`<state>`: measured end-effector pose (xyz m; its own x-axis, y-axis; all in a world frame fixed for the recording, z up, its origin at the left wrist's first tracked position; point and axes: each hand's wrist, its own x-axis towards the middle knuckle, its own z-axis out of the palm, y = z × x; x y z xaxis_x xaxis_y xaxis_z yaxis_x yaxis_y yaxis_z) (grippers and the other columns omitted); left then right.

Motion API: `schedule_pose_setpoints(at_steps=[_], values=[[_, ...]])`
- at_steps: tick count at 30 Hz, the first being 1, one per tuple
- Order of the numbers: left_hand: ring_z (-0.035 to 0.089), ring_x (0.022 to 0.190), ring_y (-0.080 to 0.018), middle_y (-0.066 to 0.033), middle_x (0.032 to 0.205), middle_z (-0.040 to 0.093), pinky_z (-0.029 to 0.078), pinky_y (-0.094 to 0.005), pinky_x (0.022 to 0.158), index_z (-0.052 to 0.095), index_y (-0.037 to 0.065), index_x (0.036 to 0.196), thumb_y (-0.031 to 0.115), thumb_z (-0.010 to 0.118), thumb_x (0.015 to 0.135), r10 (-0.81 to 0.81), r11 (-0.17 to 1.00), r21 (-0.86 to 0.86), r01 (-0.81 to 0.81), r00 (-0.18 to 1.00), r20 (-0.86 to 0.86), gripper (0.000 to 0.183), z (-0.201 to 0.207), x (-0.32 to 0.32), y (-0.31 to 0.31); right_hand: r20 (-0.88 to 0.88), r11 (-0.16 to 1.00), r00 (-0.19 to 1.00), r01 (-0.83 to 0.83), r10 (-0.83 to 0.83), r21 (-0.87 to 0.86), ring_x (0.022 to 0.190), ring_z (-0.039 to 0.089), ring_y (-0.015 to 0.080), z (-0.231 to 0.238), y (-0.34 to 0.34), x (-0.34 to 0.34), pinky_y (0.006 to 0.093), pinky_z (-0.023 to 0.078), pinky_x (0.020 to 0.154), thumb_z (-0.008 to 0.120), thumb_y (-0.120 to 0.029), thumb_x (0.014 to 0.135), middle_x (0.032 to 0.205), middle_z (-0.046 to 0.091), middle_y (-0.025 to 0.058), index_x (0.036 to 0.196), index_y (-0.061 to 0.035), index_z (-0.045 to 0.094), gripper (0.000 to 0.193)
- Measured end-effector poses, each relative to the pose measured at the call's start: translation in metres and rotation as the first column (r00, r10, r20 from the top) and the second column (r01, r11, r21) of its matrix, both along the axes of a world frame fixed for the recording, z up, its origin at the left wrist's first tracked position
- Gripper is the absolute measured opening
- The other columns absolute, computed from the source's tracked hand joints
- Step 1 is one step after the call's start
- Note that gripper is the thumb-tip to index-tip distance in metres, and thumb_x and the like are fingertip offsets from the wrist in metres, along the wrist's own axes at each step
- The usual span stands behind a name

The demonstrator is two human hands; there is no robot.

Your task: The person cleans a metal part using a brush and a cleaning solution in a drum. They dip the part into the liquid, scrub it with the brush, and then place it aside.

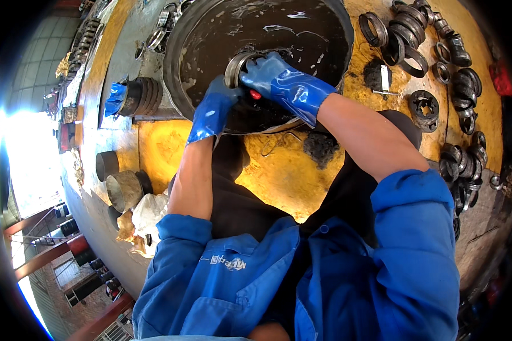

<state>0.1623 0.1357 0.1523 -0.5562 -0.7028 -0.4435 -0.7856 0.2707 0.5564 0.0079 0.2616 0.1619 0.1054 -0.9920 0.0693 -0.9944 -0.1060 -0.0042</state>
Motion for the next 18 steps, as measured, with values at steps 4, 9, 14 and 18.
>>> schedule_pose_setpoints(at_steps=[4,9,14,18], values=[[0.065,0.117,-0.0394,-0.0249,0.123,0.067,0.052,-0.044,0.098,0.059,0.002,0.131,0.034,0.081,0.072,0.043,0.998,-0.043,-0.041,0.998,0.049,0.071,-0.001,0.005,0.007,0.204,0.995,0.975,0.078,-0.09,0.068,0.099,0.07,0.0336,0.0,-0.008,-0.007,0.0468,0.056,0.081,0.064,-0.021,0.088,0.111,0.07,0.014,0.121,-0.0181,0.065,0.032],[0.072,0.1,-0.0297,-0.0204,0.11,0.073,0.055,-0.0393,0.088,0.064,0.001,0.124,0.028,0.082,0.075,0.1,0.975,-0.201,-0.098,0.995,-0.001,0.058,0.023,-0.01,0.047,0.528,0.833,0.644,0.419,-0.554,0.361,0.104,0.07,0.0339,-0.006,-0.011,-0.018,0.0423,0.055,0.087,0.066,-0.043,0.089,0.11,0.072,0.0192,0.111,-0.0106,0.073,0.04],[0.07,0.105,-0.0313,-0.0226,0.113,0.071,0.054,-0.0392,0.092,0.063,0.0,0.123,0.031,0.084,0.07,0.1,0.969,-0.215,-0.12,0.99,-0.102,0.065,0.003,0.006,0.029,0.647,0.794,0.46,0.351,-0.608,0.497,0.104,0.069,0.0395,-0.009,-0.009,-0.02,0.0433,0.053,0.089,0.064,-0.037,0.085,0.113,0.07,0.0243,0.114,-0.0051,0.072,0.044],[0.071,0.101,-0.0315,-0.0226,0.11,0.072,0.056,-0.0386,0.088,0.063,-0.002,0.123,0.032,0.085,0.068,0.147,0.962,-0.219,-0.161,0.986,-0.079,0.068,-0.016,0.013,0.007,0.666,0.8,0.446,0.289,-0.598,0.526,0.099,0.069,0.0395,-0.008,-0.009,-0.024,0.0438,0.052,0.085,0.066,-0.043,0.084,0.109,0.072,0.0234,0.111,-0.0042,0.072,0.048]])
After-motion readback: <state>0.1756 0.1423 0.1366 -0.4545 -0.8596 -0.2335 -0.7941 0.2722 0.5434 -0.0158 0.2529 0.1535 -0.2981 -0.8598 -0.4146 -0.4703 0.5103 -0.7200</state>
